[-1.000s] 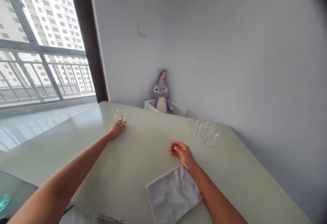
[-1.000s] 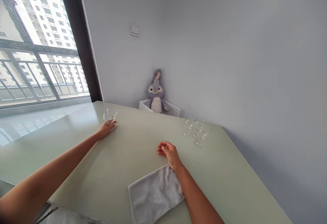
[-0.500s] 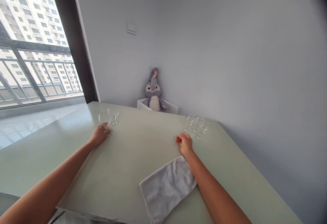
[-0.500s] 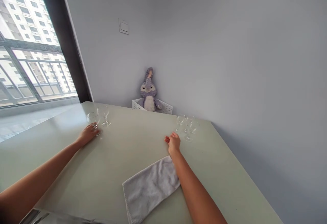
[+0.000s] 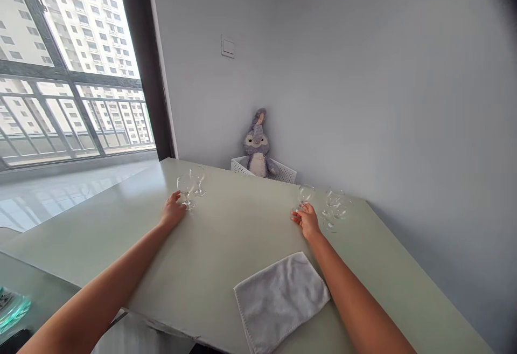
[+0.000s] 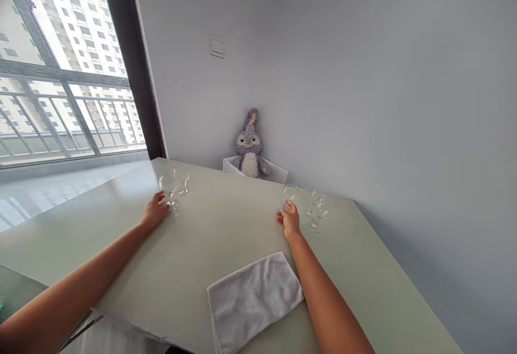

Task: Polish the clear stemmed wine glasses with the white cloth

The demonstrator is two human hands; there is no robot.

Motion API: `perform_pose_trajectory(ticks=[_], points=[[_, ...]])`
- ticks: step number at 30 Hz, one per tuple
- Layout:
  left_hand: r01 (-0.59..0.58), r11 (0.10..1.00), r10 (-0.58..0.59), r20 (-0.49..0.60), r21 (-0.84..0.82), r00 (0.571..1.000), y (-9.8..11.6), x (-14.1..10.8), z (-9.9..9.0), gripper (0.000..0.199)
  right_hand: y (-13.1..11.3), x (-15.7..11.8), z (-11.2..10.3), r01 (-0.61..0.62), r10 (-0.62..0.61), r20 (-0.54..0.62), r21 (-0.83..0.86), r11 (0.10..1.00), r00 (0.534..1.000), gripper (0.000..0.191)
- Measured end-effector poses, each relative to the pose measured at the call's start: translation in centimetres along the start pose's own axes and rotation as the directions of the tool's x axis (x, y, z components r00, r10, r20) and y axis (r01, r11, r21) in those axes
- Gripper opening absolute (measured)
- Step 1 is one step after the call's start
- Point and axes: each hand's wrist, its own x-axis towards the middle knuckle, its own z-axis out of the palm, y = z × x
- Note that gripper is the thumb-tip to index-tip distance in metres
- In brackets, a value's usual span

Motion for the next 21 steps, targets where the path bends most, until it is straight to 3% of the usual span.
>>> perform_pose_trajectory(ticks=[3, 9, 11, 13, 16, 19, 21], points=[[0.014, 1.0, -0.013, -0.022, 0.006, 1.0, 0.0, 0.0, 0.3, 0.051, 0.5, -1.9, 1.4, -0.02, 0.021, 0.104, -0.005, 1.0, 0.994, 0.049], [0.029, 0.999, -0.027, -0.04, 0.038, 0.999, 0.2, 0.4, 0.7, 0.044, 0.8, -6.2, 3.0, -0.083, 0.086, 0.278, -0.022, 0.996, 0.957, 0.054], [0.026, 0.998, -0.024, -0.039, 0.049, 0.999, 0.4, 0.8, 0.7, 0.039, 0.7, -7.2, 2.8, -0.086, 0.088, 0.271, -0.018, 0.996, 0.959, 0.049], [0.023, 0.998, -0.021, -0.034, 0.057, 0.999, 0.6, 1.1, 0.7, 0.035, 0.7, -7.6, 2.1, -0.06, 0.059, 0.184, -0.001, 0.998, 0.981, 0.039], [0.028, 0.998, -0.025, -0.059, 0.056, 0.998, 0.7, 1.1, 0.4, 0.031, 0.4, -6.9, -0.3, 0.013, -0.012, -0.056, 0.028, 1.0, 0.998, 0.026], [0.036, 0.999, -0.028, -0.229, 0.03, 0.973, 1.4, -0.2, -0.1, 0.031, -0.3, -5.0, -3.8, 0.085, -0.067, -0.331, 0.04, 0.996, 0.941, 0.027], [-0.032, 0.999, 0.015, -0.382, -0.039, 0.924, 2.7, -1.9, -0.2, 0.028, -1.2, -3.5, -6.1, 0.11, -0.081, -0.454, 0.039, 0.993, 0.887, 0.034]])
